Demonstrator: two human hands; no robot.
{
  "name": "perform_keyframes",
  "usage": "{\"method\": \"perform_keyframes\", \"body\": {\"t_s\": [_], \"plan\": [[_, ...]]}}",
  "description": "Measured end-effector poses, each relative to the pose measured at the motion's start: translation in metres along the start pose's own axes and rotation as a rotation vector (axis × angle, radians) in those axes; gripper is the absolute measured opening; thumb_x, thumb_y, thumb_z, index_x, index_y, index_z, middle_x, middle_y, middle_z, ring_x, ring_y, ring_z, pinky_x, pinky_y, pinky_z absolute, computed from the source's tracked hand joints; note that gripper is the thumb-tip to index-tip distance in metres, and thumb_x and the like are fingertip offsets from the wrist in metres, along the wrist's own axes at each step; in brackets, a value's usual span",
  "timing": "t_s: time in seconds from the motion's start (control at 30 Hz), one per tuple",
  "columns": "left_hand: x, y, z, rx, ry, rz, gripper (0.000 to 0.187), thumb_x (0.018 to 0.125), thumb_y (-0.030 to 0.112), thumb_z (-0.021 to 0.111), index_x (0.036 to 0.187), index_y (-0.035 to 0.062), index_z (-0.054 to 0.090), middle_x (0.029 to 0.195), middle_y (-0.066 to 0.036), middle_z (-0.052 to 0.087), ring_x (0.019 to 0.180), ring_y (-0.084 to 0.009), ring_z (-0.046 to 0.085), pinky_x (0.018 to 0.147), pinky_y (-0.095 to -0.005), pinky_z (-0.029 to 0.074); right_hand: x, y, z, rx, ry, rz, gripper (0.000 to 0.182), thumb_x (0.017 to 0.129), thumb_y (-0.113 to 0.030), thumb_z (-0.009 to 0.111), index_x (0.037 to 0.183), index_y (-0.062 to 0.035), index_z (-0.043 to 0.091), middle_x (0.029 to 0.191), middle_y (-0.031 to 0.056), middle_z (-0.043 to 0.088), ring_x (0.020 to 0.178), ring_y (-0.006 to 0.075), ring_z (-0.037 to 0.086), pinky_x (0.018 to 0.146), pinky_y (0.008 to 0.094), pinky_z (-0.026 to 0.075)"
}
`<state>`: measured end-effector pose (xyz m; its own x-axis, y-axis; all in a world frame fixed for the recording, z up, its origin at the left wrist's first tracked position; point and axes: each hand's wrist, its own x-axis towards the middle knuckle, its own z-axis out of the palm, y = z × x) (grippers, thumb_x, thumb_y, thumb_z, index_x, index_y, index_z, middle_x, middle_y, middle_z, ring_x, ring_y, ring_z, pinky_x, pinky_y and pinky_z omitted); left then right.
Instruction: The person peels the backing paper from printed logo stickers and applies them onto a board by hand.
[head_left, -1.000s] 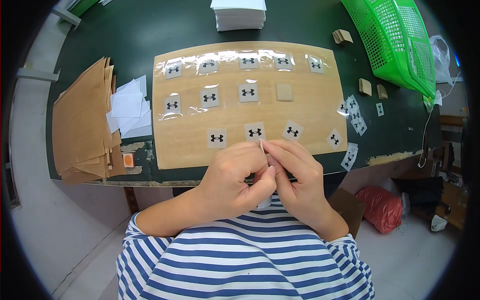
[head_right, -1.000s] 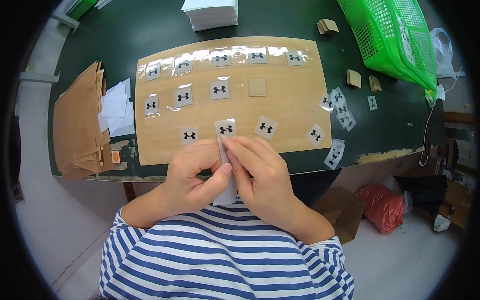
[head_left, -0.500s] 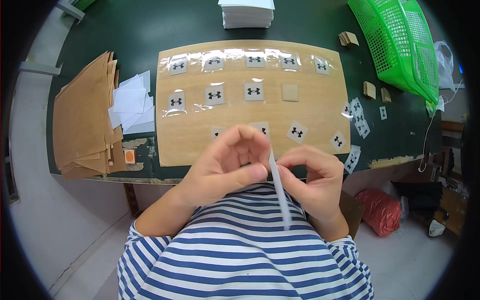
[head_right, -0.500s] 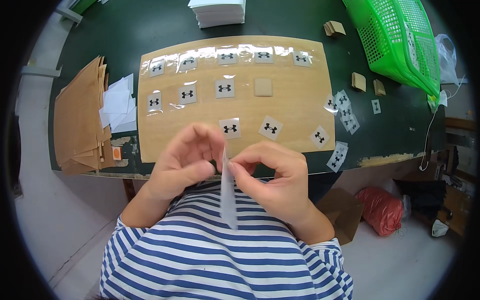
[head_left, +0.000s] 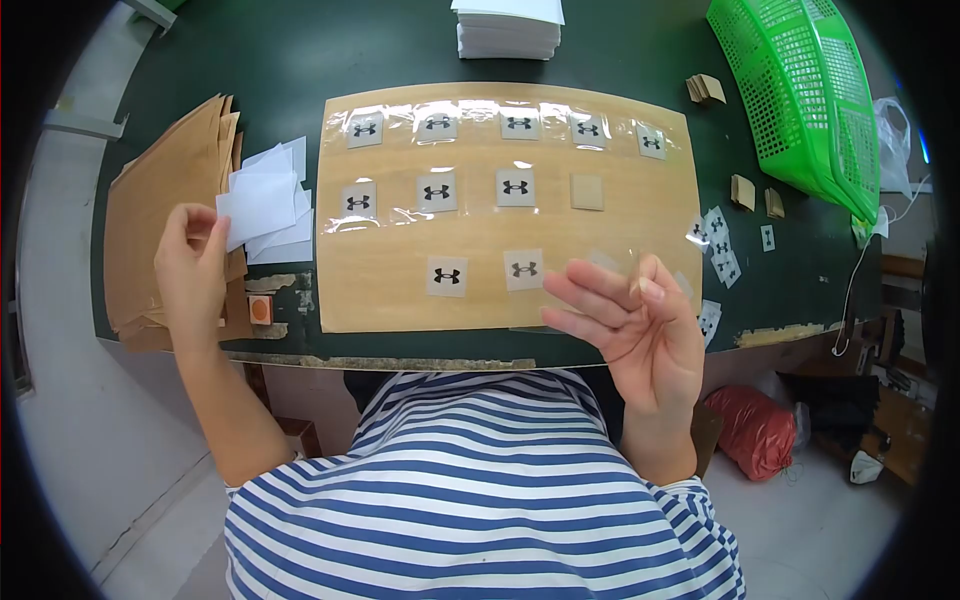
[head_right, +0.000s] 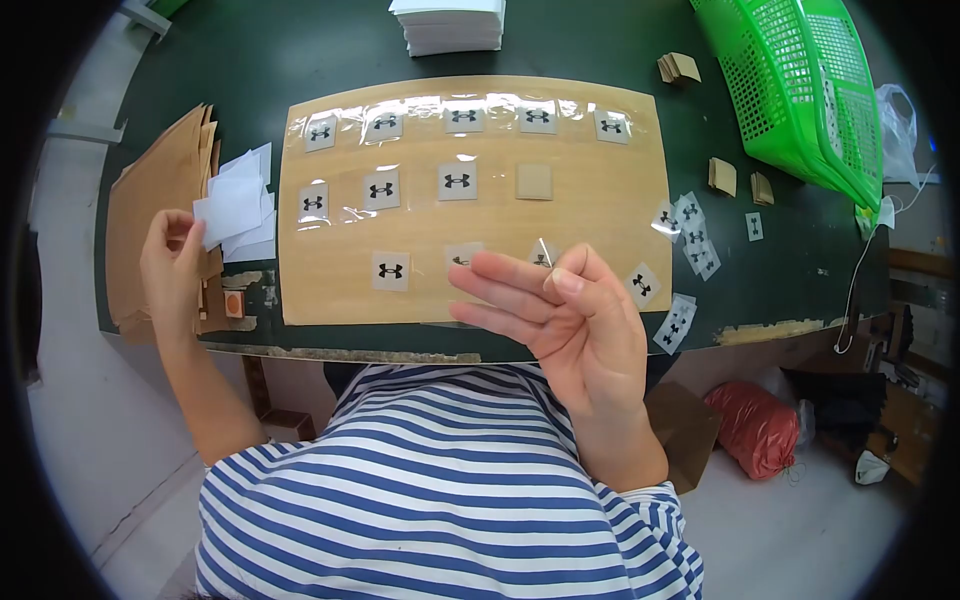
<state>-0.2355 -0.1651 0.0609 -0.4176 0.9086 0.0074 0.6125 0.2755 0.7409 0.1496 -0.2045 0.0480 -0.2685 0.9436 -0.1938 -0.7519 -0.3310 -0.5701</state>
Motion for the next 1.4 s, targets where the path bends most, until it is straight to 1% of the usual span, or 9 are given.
{"method": "perform_keyframes", "body": {"t_s": [0.07,0.2,0.3,0.6,0.97,1.07,1.13,1.23,1.4], "plan": [[-0.004,0.001,0.016,0.665,0.491,0.632,0.017,0.091,0.015,0.076,0.1,0.0021,0.068,0.089,-0.004,0.066,0.081,-0.0144,0.056,0.076,-0.0258,0.046,0.001,0.002,-0.003,0.011,-0.029,0.032,0.011,0.106,-0.011,0.037,0.096,-0.0096,0.042,0.13,0.0433,0.056,0.126,0.0542,0.056,0.104,0.0613,0.051],[-0.07,0.055,0.065,-0.723,-0.455,0.096,0.019,0.095,0.017,0.072,0.108,0.0033,0.072,0.091,-0.005,0.068,0.076,-0.012,0.057,0.071,-0.0246,0.046,0.0,0.005,0.001,0.031,-0.041,0.033,0.012,0.106,-0.012,0.037,0.096,-0.0089,0.043,0.129,0.042,0.058,0.124,0.0533,0.058,0.103,0.0609,0.051],[-0.086,0.067,0.1,-0.917,-0.821,-0.007,0.015,0.101,0.009,0.064,0.109,-0.0001,0.071,0.092,-0.008,0.071,0.08,-0.0122,0.066,0.07,-0.0206,0.052,0.0,0.006,0.003,0.018,-0.033,0.036,0.012,0.107,-0.012,0.038,0.096,-0.0086,0.043,0.128,0.0413,0.059,0.124,0.0527,0.059,0.103,0.0605,0.051],[-0.095,0.068,0.114,-0.869,-0.826,-0.025,0.014,0.1,0.01,0.065,0.095,-0.0011,0.073,0.08,-0.007,0.068,0.07,-0.0089,0.057,0.063,-0.0179,0.046,-0.003,0.004,-0.009,-0.268,0.008,0.068,0.013,0.107,-0.012,0.037,0.097,-0.0088,0.044,0.131,0.0396,0.058,0.124,0.0516,0.059,0.098,0.06,0.054],[-0.033,-0.022,-0.001,0.201,0.388,0.151,0.027,0.097,0.012,0.068,0.072,0.0022,0.064,0.063,0.002,0.055,0.058,-0.0107,0.043,0.056,-0.0245,0.037,-0.012,-0.005,-0.016,-0.175,-0.037,-0.053,0.01,0.106,-0.01,0.039,0.098,-0.0081,0.045,0.127,0.0399,0.06,0.119,0.0511,0.062,0.093,0.0585,0.057],[-0.027,-0.015,-0.021,0.596,0.624,0.526,0.04,0.092,0.004,0.07,0.132,0.0049,0.063,0.11,-0.009,0.071,0.087,-0.0171,0.065,0.076,-0.0243,0.05,-0.014,-0.002,-0.015,-0.187,-0.046,-0.034,0.01,0.106,-0.011,0.039,0.099,-0.008,0.046,0.127,0.0397,0.06,0.119,0.0511,0.063,0.092,0.058,0.058],[-0.041,0.013,-0.006,-0.002,0.417,0.523,0.069,0.09,0.0,0.069,0.153,0.0073,0.043,0.132,-0.012,0.065,0.102,-0.0221,0.067,0.086,-0.0253,0.052,-0.014,0.001,-0.013,-0.186,-0.059,-0.025,0.011,0.106,-0.011,0.039,0.099,-0.0079,0.046,0.127,0.0397,0.06,0.119,0.0513,0.062,0.092,0.0581,0.058],[-0.084,0.032,0.037,-0.932,-0.411,0.21,0.041,0.089,0.002,0.073,0.128,-0.0006,0.064,0.118,-0.015,0.069,0.092,-0.0176,0.067,0.082,-0.0255,0.053,-0.016,0.005,-0.009,-0.202,-0.086,-0.002,0.012,0.107,-0.013,0.038,0.099,-0.0075,0.045,0.128,0.0396,0.06,0.121,0.0519,0.061,0.091,0.0586,0.058],[-0.11,0.064,0.111,-0.931,-0.844,-0.038,0.009,0.087,0.005,0.078,0.092,0.0009,0.073,0.075,-0.003,0.066,0.063,-0.0104,0.054,0.061,-0.0204,0.045,-0.019,0.006,0.002,-0.091,0.031,0.063,0.006,0.102,-0.007,0.048,0.097,-0.0045,0.047,0.119,0.0361,0.065,0.118,0.0502,0.064,0.094,0.0565,0.059]]}}
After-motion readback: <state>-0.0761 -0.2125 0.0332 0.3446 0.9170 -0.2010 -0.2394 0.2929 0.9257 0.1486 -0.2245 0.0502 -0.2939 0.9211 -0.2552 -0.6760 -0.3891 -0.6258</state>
